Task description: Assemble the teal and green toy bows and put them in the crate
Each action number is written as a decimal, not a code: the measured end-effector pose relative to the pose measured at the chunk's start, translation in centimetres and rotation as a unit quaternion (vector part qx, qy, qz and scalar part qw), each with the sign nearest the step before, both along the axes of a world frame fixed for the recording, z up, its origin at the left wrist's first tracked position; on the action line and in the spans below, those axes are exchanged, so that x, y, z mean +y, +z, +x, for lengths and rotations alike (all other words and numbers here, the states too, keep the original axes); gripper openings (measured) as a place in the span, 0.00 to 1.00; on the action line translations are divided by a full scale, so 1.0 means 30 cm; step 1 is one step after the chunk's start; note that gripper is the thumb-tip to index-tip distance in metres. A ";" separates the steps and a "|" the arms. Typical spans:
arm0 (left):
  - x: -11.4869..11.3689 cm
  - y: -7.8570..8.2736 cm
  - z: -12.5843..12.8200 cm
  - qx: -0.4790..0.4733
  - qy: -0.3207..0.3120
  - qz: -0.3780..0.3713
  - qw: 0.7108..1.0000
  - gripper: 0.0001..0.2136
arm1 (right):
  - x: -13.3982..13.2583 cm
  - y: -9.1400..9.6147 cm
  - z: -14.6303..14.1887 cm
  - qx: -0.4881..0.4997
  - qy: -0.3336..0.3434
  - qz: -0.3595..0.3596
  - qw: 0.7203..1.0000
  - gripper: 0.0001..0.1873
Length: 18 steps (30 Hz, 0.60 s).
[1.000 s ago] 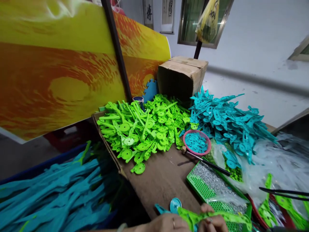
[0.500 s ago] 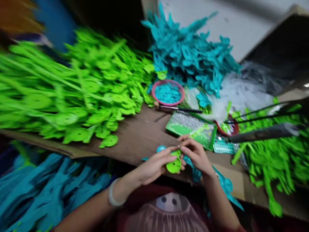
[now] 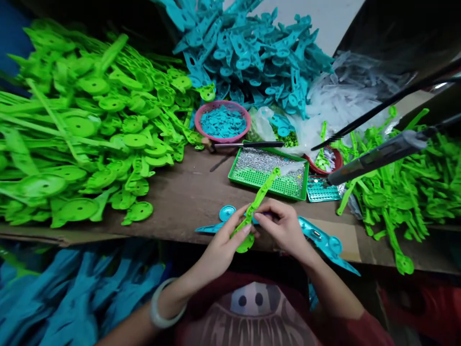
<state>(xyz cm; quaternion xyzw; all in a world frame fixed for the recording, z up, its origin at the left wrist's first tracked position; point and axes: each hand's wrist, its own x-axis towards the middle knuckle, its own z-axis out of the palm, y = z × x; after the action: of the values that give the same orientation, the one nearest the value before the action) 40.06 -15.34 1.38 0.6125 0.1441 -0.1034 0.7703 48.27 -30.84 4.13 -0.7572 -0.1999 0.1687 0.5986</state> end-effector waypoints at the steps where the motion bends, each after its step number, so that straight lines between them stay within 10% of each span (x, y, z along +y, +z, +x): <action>1: -0.010 0.004 -0.001 -0.008 -0.006 0.013 1.000 0.24 | -0.001 -0.003 -0.007 0.014 -0.001 0.000 1.000 0.08; 18: -0.076 -0.040 -0.075 -0.006 0.009 0.060 0.998 0.26 | -0.028 -0.019 -0.055 0.252 0.011 0.083 0.964 0.15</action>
<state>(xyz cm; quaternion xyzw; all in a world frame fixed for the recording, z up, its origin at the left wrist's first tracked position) 37.82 -17.62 0.18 0.6568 0.1503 -0.0841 0.7342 46.63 -31.67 3.56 -0.6355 -0.0644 0.3432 0.6886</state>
